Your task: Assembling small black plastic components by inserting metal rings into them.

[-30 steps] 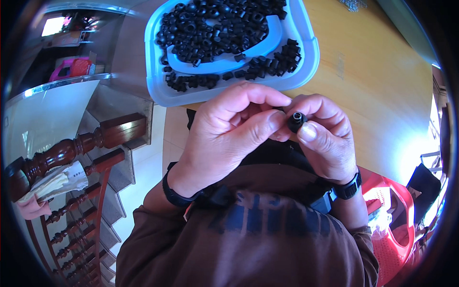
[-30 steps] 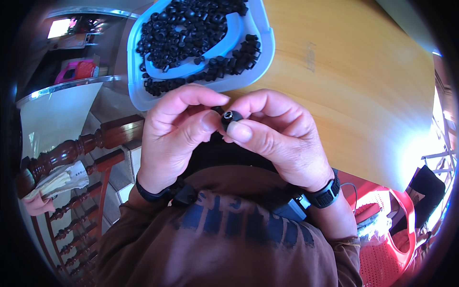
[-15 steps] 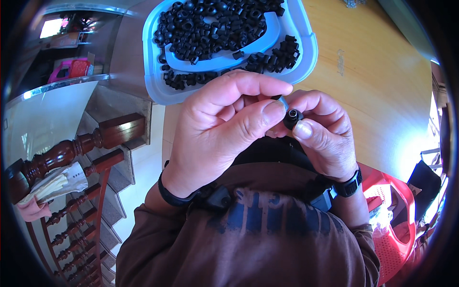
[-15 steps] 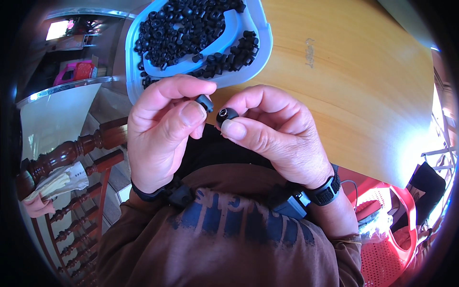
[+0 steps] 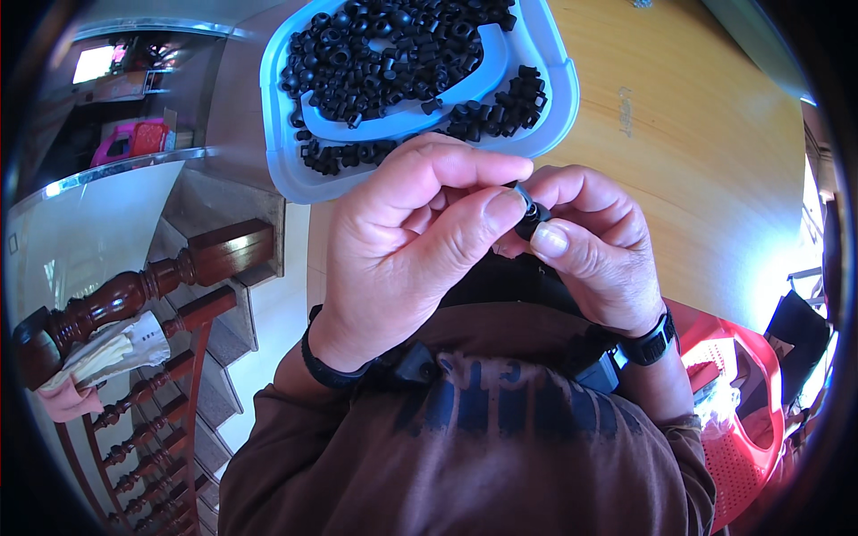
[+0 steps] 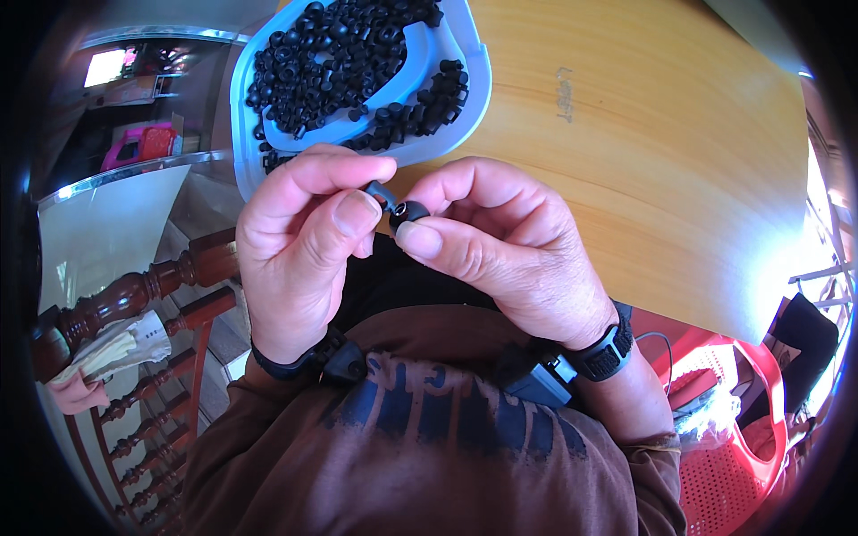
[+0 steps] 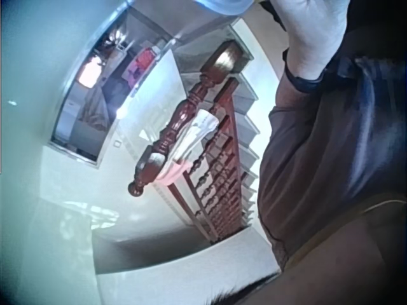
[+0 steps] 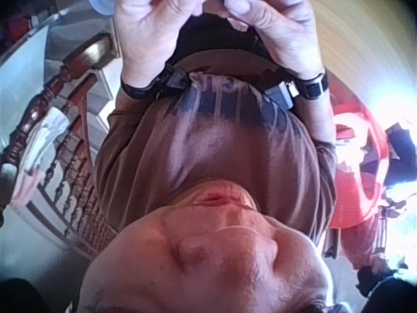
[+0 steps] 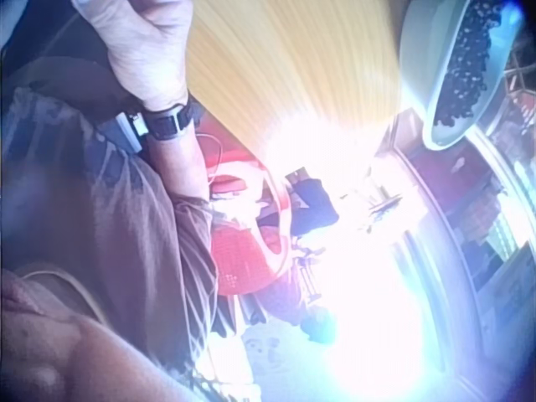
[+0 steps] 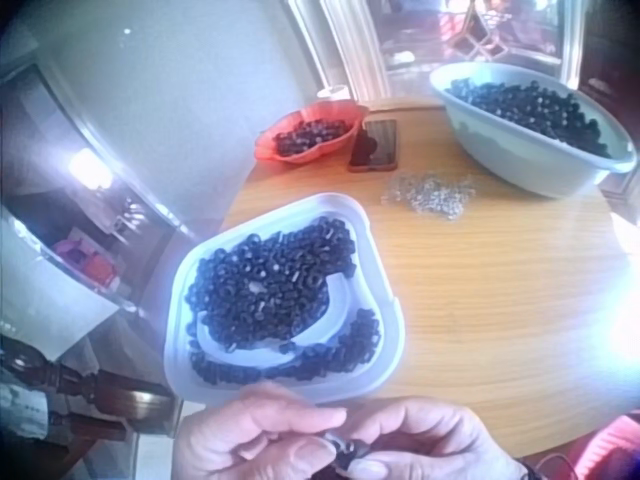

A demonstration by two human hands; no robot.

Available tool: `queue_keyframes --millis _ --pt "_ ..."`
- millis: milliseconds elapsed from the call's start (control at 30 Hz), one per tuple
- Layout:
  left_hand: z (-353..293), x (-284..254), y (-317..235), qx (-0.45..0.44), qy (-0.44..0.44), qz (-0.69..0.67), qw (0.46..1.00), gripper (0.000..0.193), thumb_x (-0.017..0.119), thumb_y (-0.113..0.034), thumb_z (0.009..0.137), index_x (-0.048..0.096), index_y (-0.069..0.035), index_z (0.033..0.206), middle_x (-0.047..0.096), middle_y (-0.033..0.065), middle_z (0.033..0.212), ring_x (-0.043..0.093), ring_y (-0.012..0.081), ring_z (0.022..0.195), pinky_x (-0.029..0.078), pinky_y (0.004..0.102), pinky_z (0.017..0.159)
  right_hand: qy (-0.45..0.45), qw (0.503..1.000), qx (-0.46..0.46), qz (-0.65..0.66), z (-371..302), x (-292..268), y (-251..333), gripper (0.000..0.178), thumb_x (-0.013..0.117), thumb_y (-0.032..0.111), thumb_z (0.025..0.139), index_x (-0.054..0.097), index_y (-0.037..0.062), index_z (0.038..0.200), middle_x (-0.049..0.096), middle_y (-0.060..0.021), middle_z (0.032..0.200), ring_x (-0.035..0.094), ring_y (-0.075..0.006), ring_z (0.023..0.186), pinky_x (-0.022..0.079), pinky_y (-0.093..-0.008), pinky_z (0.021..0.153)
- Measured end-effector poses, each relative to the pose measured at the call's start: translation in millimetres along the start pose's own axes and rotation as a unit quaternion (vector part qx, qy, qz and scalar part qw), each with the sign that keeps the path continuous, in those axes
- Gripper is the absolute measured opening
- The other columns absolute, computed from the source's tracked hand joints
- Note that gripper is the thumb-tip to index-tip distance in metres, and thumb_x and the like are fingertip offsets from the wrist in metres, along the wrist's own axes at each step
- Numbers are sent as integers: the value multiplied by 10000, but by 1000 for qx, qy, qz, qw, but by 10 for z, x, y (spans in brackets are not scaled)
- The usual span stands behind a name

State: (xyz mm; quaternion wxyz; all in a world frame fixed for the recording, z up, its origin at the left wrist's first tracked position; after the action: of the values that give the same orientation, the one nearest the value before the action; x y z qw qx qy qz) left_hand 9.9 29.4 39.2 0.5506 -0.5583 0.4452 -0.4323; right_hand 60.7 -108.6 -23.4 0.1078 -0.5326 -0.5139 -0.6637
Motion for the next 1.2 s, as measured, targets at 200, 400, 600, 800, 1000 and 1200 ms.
queue_keyframes --millis 200,400,600,800,1000,1200 --pt "-20 -24 -1 30 8 97 995 188 615 -87 843 620 6 1007 578 54 927 495 53 679 407 178 591 -12 1000 -2 8 -1 32 4 167 615 23 841 577 16 1004 609 -5 921 554 -50 831 460 -190 737" --pt "-63 -15 -69 150 21 285 946 214 601 -35 831 623 10 1039 576 68 908 518 76 694 421 195 597 -24 1000 -15 1 1 34 -15 152 621 14 834 583 14 981 616 -8 896 560 -51 807 467 -191 724" --pt "-94 45 -92 246 8 387 889 243 598 16 800 628 32 1040 592 108 880 550 129 680 452 222 609 -25 999 -41 -11 -5 34 -41 149 630 -2 821 585 12 961 614 -14 878 568 -57 802 478 -199 715" --pt "-129 53 -63 300 14 403 864 394 598 148 690 573 104 1080 570 145 837 573 189 693 493 264 601 -29 997 -61 -28 -13 46 -57 141 636 -12 812 588 4 944 613 -18 868 578 -67 806 488 -207 727" --pt "-167 77 -53 286 14 398 871 441 611 118 671 562 98 1109 571 138 854 574 202 693 497 272 607 -22 998 -60 -2 -14 30 -51 141 631 -6 816 596 -2 953 642 -64 896 610 -108 837 509 -232 750" --pt "-178 58 58 304 9 426 852 482 653 89 671 563 48 1142 565 109 958 534 109 670 457 210 575 -22 998 -44 42 -17 33 -42 140 630 -5 815 606 -5 953 650 -92 917 624 -137 863 524 -252 768"
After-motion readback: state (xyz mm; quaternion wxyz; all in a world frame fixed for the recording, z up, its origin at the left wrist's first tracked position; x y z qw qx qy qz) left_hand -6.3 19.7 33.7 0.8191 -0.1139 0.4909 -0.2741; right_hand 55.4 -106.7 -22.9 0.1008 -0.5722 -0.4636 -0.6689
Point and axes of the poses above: each hand's wrist, its own z-axis towards the middle knuckle, its own x-axis out of the palm, y = z × x, the point moved 2 cm from there along z, towards the middle knuckle
